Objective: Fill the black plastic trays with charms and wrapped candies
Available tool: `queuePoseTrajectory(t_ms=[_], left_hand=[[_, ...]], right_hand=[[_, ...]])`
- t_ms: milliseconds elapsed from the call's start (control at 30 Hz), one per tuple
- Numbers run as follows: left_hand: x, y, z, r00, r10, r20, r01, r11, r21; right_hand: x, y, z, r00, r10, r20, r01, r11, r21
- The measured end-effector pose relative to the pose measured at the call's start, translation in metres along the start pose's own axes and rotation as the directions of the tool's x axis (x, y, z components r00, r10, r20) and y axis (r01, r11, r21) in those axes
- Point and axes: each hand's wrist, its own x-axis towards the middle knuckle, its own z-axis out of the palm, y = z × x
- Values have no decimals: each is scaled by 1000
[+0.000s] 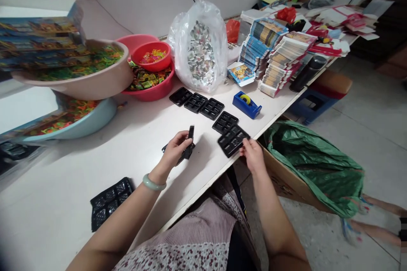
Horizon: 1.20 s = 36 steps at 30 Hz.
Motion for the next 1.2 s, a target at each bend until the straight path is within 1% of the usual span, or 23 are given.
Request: queuePoseTrajectory(t_ms=[100,167,200,233,267,300,333,367,400,467,500,533,567,667,733,833,900,933,1000,1033,1100,1167,1200], left_hand=[[4,-1,3,998,-53,39,51,998,46],[5,-2,13,996,-66,59,61,995,77],[6,-3,17,995,-67,68,61,994,92],[6,-4,21,995,-69,75,61,993,103],[7,-5,24,994,-74,76,66,992,108],[8,-6,25,994,-82,68,75,992,106],[10,-6,24,994,-93,54,87,991,98],[12,-7,22,994,-104,38,100,991,89],[15,-7,20,994,-112,21,110,991,81],[23,-5,14,994,-108,-15,109,991,84],[27,-3,13,995,-97,-30,100,990,98],[32,-1,12,996,-81,-42,85,989,118],[37,2,13,997,-58,-52,65,987,144],[52,8,18,999,20,-29,-14,981,192],[61,10,21,998,62,7,-62,980,189],[73,9,22,990,130,46,-137,970,201],[81,5,19,974,209,89,-226,934,278],[84,3,18,960,252,124,-280,895,346],[88,-1,16,928,297,224,-372,765,526],[89,-3,16,917,287,276,-398,678,618],[89,-6,16,914,217,343,-406,496,768],[88,-9,17,923,142,358,-385,349,854],[87,-11,18,926,116,359,-377,301,876]], right_hand=[[29,-8,-37,996,-10,-89,-5,986,-166],[45,-8,-49,991,-30,-132,-21,930,-368],[51,-7,-51,987,-73,-143,-8,868,-496],[55,-6,-52,979,-147,-143,25,778,-628],[55,-4,-52,962,-244,-121,74,664,-744],[54,-2,-50,935,-347,-73,135,538,-832],[51,-1,-48,901,-434,9,209,415,-885],[46,1,-44,867,-482,125,297,300,-906],[42,3,-40,835,-485,258,393,198,-898],[34,9,-29,778,-377,503,560,50,-827],[32,12,-23,759,-301,577,606,2,-796],[31,17,-17,755,-239,611,623,-32,-782],[32,22,-11,763,-199,615,617,-56,-785],[40,34,3,799,-178,574,571,-73,-818],[47,37,8,804,-195,561,562,-54,-825],[58,28,7,789,-248,562,580,-3,-815],[72,13,2,776,-325,540,578,24,-816],[82,3,-1,775,-375,509,559,31,-829],[106,-15,-8,787,-470,399,471,41,-881],[120,-23,-11,799,-503,329,408,52,-911],[147,-35,-16,828,-522,204,293,92,-952],[169,-40,-19,860,-489,144,246,151,-958],[177,-40,-20,871,-473,135,247,183,-951]])
